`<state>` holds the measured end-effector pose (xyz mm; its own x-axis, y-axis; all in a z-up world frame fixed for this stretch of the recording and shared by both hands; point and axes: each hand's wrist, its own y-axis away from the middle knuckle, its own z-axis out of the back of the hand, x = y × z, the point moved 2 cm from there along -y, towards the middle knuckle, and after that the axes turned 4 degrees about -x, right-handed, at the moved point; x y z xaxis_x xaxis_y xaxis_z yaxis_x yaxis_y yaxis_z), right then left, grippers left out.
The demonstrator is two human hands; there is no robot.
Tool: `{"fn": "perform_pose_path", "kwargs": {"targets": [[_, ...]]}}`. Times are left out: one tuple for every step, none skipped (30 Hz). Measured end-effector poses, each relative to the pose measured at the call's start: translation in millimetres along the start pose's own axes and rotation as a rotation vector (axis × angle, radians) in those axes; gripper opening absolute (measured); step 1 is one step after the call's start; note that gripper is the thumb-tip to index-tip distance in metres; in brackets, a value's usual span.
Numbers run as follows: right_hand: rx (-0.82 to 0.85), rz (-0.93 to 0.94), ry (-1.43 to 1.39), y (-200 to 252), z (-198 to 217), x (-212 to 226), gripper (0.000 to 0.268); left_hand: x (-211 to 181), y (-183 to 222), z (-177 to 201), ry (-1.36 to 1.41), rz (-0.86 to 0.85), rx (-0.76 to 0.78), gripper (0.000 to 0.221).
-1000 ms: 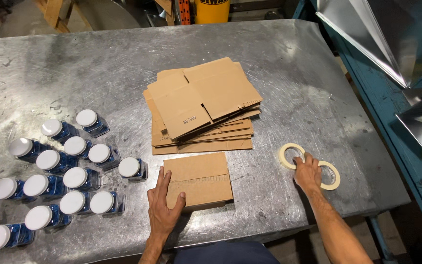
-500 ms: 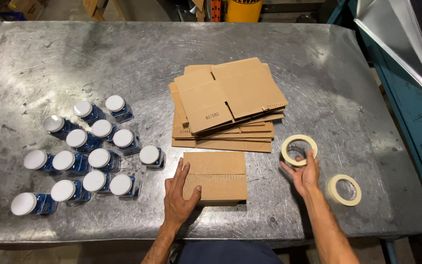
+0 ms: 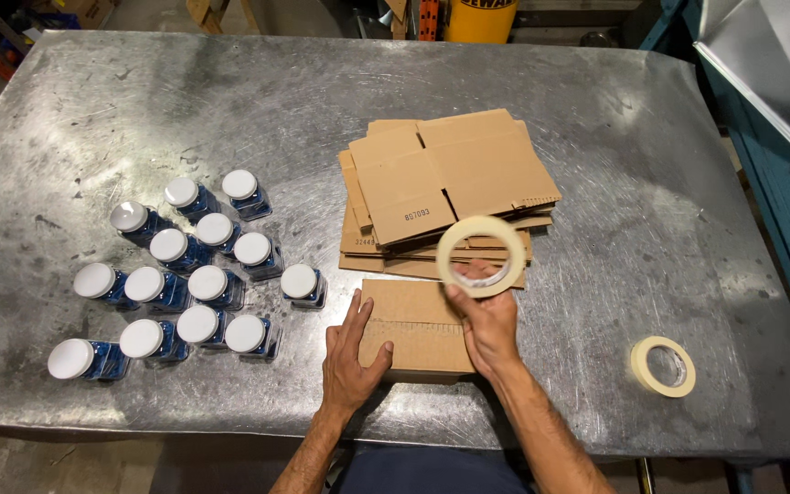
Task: The person assembles cardboard boxes by hand using tape, places two blue jars inside each box, and seals the tops with tape on a metal table.
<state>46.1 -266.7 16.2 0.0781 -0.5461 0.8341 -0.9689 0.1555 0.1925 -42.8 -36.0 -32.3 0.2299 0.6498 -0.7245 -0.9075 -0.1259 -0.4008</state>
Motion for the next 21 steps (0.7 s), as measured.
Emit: {"fn": "perform_pose_path", "kwargs": {"targets": [[0.028,-0.045,0.177,4.7,0.4,-6.6,0.052,-0.4,0.6,0.2,-0.004,0.011,0.007,0.075],[0.033,-0.047,0.178,7.9,-5.1,-4.3,0.052,-1.0,0.0,0.8,-0.006,0.015,0.002,0.075],[0.011,-0.025,0.253,11.5,-9.0,-1.0,0.045,-2.0,0.0,0.6,-0.008,0.028,0.005,0.074],[-0.011,-0.002,0.328,14.9,-12.8,2.3,0.038,-3.0,0.0,0.1,-0.01,0.042,0.007,0.073],[-0.011,-0.005,0.33,14.7,-12.8,2.5,0.038,-2.1,0.9,-0.4,-0.009,0.046,0.008,0.073],[0.014,-0.006,0.343,14.5,-13.2,2.9,0.034,-1.7,1.7,-0.7,-0.01,0.032,0.003,0.074],[0.039,-0.002,0.354,12.4,-14.4,4.3,0.03,-1.1,0.0,-1.9,-0.009,0.015,-0.005,0.074],[0.04,0.0,0.356,8.5,-9.3,5.8,0.03,-1.4,0.0,-2.6,-0.007,0.015,-0.007,0.074],[0.049,-0.041,0.423,4.5,-5.2,5.6,0.034,-1.3,-0.2,-2.4,-0.005,0.01,-0.009,0.073],[0.058,-0.082,0.49,0.6,-0.9,5.6,0.039,-1.3,-0.3,-2.1,-0.004,0.006,-0.011,0.073],[0.061,-0.081,0.49,-2.1,0.2,7.8,0.039,-1.3,-0.9,-1.3,-0.004,0.006,-0.014,0.073],[0.114,-0.034,0.606,-4.8,0.5,10.5,0.059,-1.4,-1.6,-0.9,-0.001,-0.001,-0.012,0.073],[0.163,0.014,0.723,-7.1,1.7,13.4,0.079,-1.9,-2.0,-1.3,0.004,-0.006,-0.008,0.073],[0.163,0.015,0.724,-4.0,0.9,13.5,0.079,-1.0,-0.8,-2.5,0.005,-0.007,-0.009,0.073],[0.138,-0.007,0.729,-1.5,-0.3,13.0,0.076,0.3,-0.5,-3.1,0.0,-0.01,-0.011,0.073],[0.113,-0.029,0.734,1.0,-1.7,12.5,0.073,1.8,-0.3,-3.5,-0.006,-0.013,-0.014,0.074],[0.117,-0.029,0.734,7.4,-7.2,15.9,0.073,1.6,-0.1,-3.0,-0.008,-0.012,-0.017,0.074],[0.103,-0.025,0.722,13.7,-12.4,19.4,0.064,1.9,0.1,-2.9,-0.002,0.008,-0.005,0.074],[0.086,-0.021,0.711,20.4,-16.5,23.5,0.054,1.7,0.8,-3.7,0.006,0.028,0.008,0.075],[0.087,-0.021,0.712,22.8,-15.6,20.1,0.054,2.1,0.9,-3.3,0.006,0.029,0.007,0.075],[0.086,-0.06,0.7,25.2,-14.2,16.4,0.057,2.2,0.7,-3.4,-0.003,0.026,0.007,0.076]]}}
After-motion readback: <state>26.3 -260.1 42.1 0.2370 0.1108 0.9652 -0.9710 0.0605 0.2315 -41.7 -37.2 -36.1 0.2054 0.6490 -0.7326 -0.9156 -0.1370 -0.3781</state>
